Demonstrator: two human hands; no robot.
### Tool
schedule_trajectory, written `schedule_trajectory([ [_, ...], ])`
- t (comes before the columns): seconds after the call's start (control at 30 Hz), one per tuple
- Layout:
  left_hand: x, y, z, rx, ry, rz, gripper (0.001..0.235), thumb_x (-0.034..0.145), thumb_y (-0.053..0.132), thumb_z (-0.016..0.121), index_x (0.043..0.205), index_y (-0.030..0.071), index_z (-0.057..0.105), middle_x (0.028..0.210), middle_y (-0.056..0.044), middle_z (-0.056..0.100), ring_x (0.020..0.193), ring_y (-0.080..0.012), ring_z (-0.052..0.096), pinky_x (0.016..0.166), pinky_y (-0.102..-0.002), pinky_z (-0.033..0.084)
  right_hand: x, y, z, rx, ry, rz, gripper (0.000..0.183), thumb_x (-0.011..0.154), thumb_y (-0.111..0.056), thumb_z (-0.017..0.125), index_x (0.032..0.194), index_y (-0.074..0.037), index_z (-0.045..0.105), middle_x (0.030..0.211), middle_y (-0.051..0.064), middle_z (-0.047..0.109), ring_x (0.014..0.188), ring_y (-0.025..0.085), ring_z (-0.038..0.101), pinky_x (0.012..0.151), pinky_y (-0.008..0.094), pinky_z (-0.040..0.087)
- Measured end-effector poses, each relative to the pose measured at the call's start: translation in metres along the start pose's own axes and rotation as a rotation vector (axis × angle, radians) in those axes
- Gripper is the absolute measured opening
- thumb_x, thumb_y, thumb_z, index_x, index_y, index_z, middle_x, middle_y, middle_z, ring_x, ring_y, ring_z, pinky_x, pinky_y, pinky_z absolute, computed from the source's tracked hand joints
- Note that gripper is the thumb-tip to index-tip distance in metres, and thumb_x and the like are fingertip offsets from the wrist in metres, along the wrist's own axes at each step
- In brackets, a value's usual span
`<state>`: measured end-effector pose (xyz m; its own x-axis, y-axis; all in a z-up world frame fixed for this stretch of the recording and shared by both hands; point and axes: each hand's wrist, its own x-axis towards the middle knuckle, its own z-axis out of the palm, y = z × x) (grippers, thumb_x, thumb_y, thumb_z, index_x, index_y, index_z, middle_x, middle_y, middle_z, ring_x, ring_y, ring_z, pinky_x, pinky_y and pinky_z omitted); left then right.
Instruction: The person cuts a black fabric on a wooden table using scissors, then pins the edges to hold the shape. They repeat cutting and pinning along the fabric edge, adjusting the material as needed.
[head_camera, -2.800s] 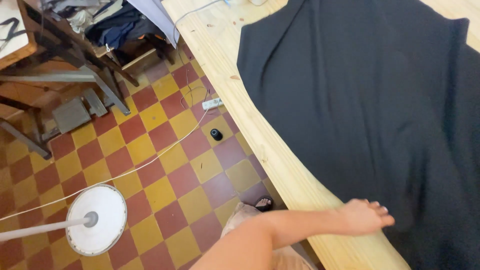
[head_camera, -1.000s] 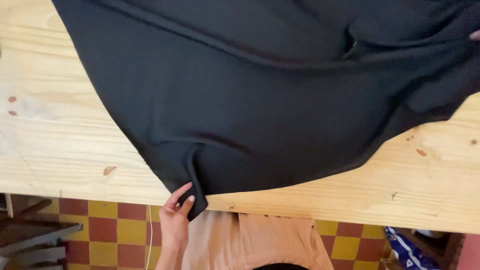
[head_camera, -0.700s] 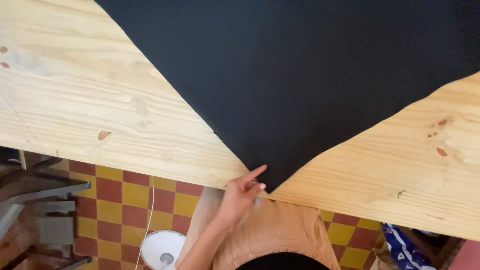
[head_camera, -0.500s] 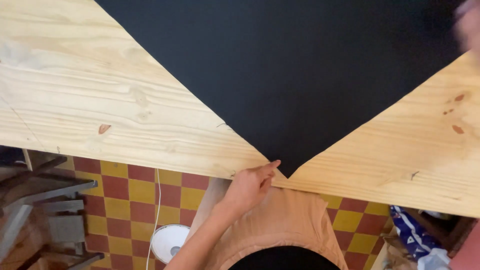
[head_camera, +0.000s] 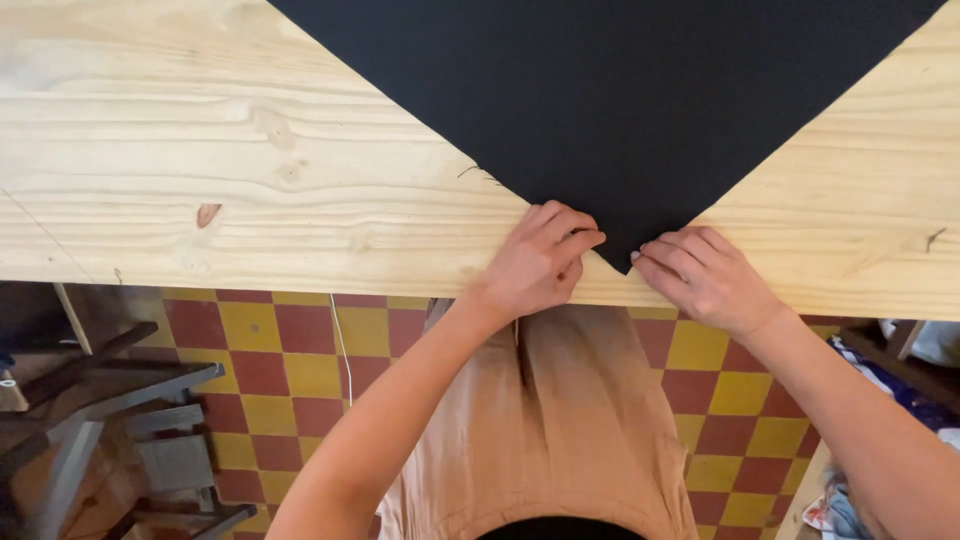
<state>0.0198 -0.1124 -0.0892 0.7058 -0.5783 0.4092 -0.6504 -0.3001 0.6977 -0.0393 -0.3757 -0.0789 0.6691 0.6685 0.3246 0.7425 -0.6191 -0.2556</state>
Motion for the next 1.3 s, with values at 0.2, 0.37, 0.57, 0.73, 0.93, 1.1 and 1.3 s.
schedule_trajectory([
  [0.2, 0.006, 0.010, 0.004, 0.025, 0.017, -0.038, 0.014, 0.085, 0.006, 0.073, 0.099, 0.007, 0.071, 0.102, -0.004, 0.059, 0.096, -0.0262, 0.057, 0.078, -0.037, 0.042, 0.021, 0.013, -0.015, 0.425, 0.032, 0.336, 0.008, 0.092, -0.003, 0.078, 0.100, -0.001, 0.076, 0.107, 0.011, 0.073, 0.100, 0.031, 0.070, 0.082, 0.042, 0.058],
  [0.37, -0.002, 0.017, 0.021, 0.152, 0.151, 0.021, 0.014, 0.099, 0.011, 0.062, 0.087, 0.013, 0.068, 0.095, 0.000, 0.057, 0.095, -0.0217, 0.057, 0.078, -0.034, 0.040, 0.008, 0.021, -0.038, 0.585, 0.041, 0.492, 0.027, 0.089, 0.006, 0.074, 0.115, 0.000, 0.076, 0.117, 0.015, 0.072, 0.109, 0.037, 0.069, 0.094, 0.049, 0.052],
  [0.57, -0.009, 0.025, 0.020, 0.275, 0.130, 0.104, 0.018, 0.092, -0.008, 0.075, 0.102, 0.006, 0.070, 0.101, -0.008, 0.063, 0.090, -0.0286, 0.057, 0.074, -0.040, 0.043, -0.049, 0.012, -0.027, 0.460, 0.166, 0.434, 0.021, 0.097, 0.010, 0.066, 0.117, 0.008, 0.073, 0.120, 0.023, 0.067, 0.114, 0.036, 0.064, 0.102, 0.043, 0.056],
  [0.73, -0.007, 0.026, 0.018, 0.295, 0.119, 0.117, 0.016, 0.093, -0.007, 0.074, 0.102, 0.006, 0.070, 0.102, -0.008, 0.064, 0.091, -0.0284, 0.057, 0.075, -0.040, 0.044, -0.033, 0.003, -0.021, 0.321, 0.158, 0.293, 0.021, 0.095, 0.011, 0.078, 0.116, 0.011, 0.073, 0.115, 0.025, 0.066, 0.108, 0.036, 0.063, 0.095, 0.042, 0.055],
  [0.93, -0.004, 0.041, 0.010, 0.322, 0.134, 0.080, 0.004, 0.100, 0.002, 0.069, 0.096, 0.005, 0.070, 0.087, -0.008, 0.052, 0.075, -0.0283, 0.049, 0.064, -0.041, 0.038, -0.024, -0.015, -0.019, 0.233, 0.147, 0.267, 0.029, 0.092, 0.014, 0.080, 0.118, 0.009, 0.069, 0.106, 0.022, 0.064, 0.094, 0.033, 0.060, 0.083, 0.040, 0.052],
  [1.1, -0.024, 0.052, 0.040, 0.207, 0.188, -0.056, 0.014, 0.100, 0.007, 0.071, 0.112, 0.009, 0.078, 0.073, -0.001, 0.065, 0.060, -0.0205, 0.058, 0.060, -0.036, 0.046, -0.086, 0.010, -0.061, 0.116, 0.326, 0.599, 0.030, 0.096, 0.010, 0.071, 0.125, 0.005, 0.069, 0.111, 0.019, 0.063, 0.099, 0.031, 0.063, 0.090, 0.037, 0.054],
  [1.3, 0.013, 0.098, 0.034, -0.564, 0.402, -1.236, 0.028, 0.091, 0.020, 0.071, 0.115, 0.007, 0.075, 0.119, -0.006, 0.075, 0.113, -0.0150, 0.068, 0.102, -0.028, 0.051, -0.218, 0.078, -0.183, -0.145, 0.521, 1.086, 0.029, 0.097, 0.013, 0.060, 0.124, 0.006, 0.069, 0.112, 0.022, 0.067, 0.093, 0.029, 0.066, 0.085, 0.038, 0.058],
])
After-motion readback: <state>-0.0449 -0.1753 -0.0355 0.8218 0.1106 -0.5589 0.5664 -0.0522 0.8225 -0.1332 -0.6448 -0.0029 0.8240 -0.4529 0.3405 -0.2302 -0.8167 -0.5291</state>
